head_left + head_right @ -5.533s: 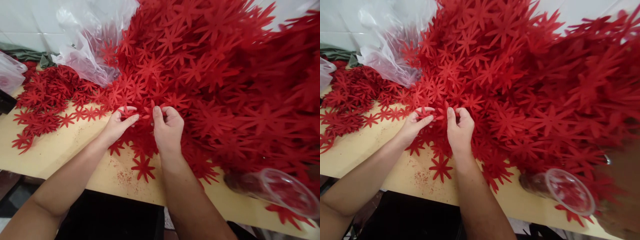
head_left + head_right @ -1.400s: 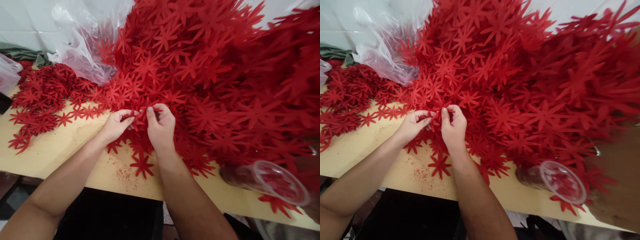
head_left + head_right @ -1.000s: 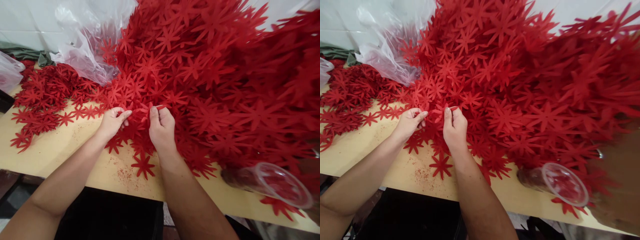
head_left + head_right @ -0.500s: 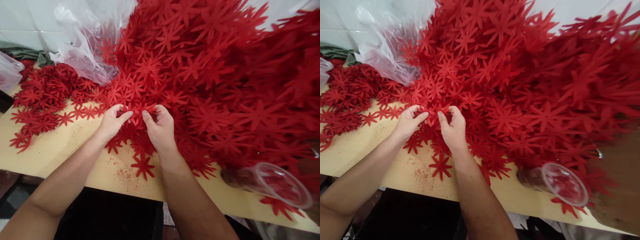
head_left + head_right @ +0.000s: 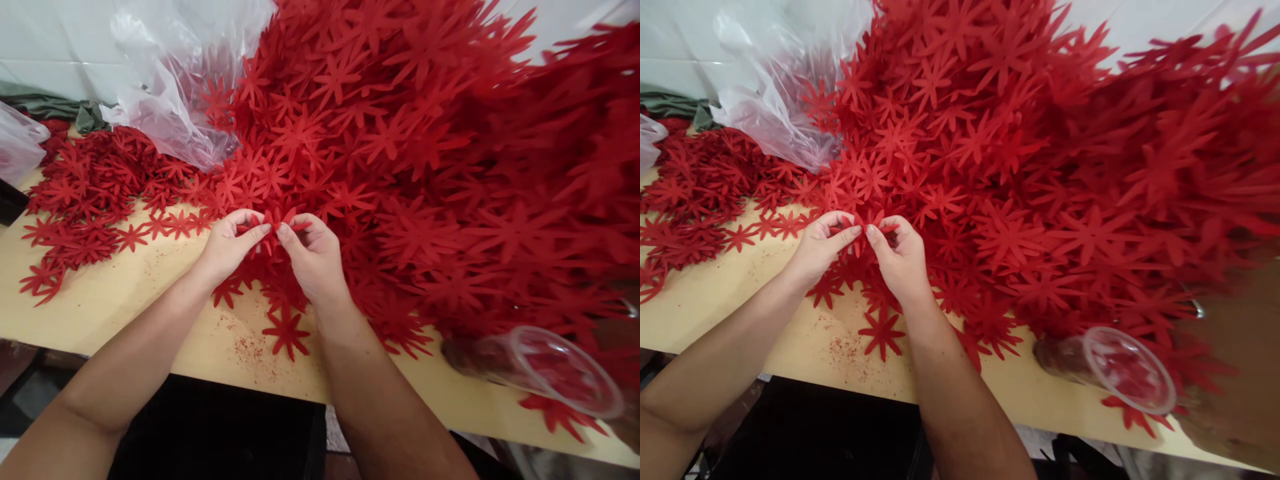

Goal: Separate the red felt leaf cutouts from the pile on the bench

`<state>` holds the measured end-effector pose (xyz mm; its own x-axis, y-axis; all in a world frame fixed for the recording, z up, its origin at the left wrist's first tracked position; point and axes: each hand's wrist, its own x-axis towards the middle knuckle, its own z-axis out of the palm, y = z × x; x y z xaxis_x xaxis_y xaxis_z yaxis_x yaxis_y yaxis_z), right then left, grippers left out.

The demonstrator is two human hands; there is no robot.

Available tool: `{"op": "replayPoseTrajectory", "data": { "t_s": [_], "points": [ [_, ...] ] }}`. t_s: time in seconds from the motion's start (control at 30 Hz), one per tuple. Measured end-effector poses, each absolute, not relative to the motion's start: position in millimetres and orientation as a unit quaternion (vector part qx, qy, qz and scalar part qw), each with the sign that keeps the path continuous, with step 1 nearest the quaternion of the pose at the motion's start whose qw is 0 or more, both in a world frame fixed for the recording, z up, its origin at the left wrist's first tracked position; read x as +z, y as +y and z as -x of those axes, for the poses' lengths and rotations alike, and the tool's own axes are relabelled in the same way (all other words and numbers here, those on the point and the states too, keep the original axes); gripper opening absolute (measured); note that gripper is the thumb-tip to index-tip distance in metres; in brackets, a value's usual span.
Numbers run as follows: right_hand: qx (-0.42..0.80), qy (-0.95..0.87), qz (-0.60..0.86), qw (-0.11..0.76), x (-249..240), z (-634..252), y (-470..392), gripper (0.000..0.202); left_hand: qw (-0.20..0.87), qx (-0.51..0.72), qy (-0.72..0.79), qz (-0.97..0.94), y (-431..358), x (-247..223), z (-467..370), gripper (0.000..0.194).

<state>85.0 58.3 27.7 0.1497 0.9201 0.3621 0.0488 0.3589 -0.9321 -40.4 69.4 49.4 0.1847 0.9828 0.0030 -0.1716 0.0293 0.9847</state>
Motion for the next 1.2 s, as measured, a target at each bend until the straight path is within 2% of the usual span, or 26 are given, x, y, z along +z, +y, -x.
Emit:
{"op": "replayPoseTrajectory", "data": {
  "t_s": [0.23, 0.4, 0.53, 0.63, 0.7, 0.83, 1.0, 1.2],
  "points": [
    [0.352, -0.507, 0.454, 0.643, 28.6, -91.4, 61.4, 0.037, 0.617, 0.566, 0.408, -0.364, 77.2, 52.2, 47.4, 0.016],
    [0.281, -0.496, 0.481, 0.666, 22.7, -102.1, 67.3, 0.032, 0.621, 0.589, 0.411, -0.314, 83.6, 56.1, 57.0, 0.018],
    [0.21, -0.499, 0.484, 0.687, 20.5, -108.6, 68.8, 0.021, 0.573, 0.622, 0.427, -0.319, 87.8, 58.9, 64.8, 0.017],
    [0.151, -0.563, 0.487, 0.65, 23.9, -104.8, 63.4, 0.026, 0.561, 0.585, 0.435, -0.392, 83.5, 57.6, 58.9, 0.014],
    [0.106, -0.594, 0.5, 0.622, 28.3, -100.2, 58.0, 0.03, 0.564, 0.551, 0.434, -0.436, 79.5, 55.7, 52.5, 0.021],
    [0.065, -0.631, 0.506, 0.585, 35.9, -92.6, 50.0, 0.024, 0.549, 0.528, 0.437, -0.479, 75.7, 52.1, 46.2, 0.035],
    [0.114, -0.651, 0.495, 0.564, 34.3, -87.4, 49.7, 0.028, 0.564, 0.51, 0.432, -0.486, 76.5, 45.7, 43.5, 0.012],
    [0.305, -0.602, 0.456, 0.581, 29.4, -83.6, 51.1, 0.021, 0.54, 0.496, 0.452, -0.508, 72.3, 46.0, 40.3, 0.017]
  ]
}}
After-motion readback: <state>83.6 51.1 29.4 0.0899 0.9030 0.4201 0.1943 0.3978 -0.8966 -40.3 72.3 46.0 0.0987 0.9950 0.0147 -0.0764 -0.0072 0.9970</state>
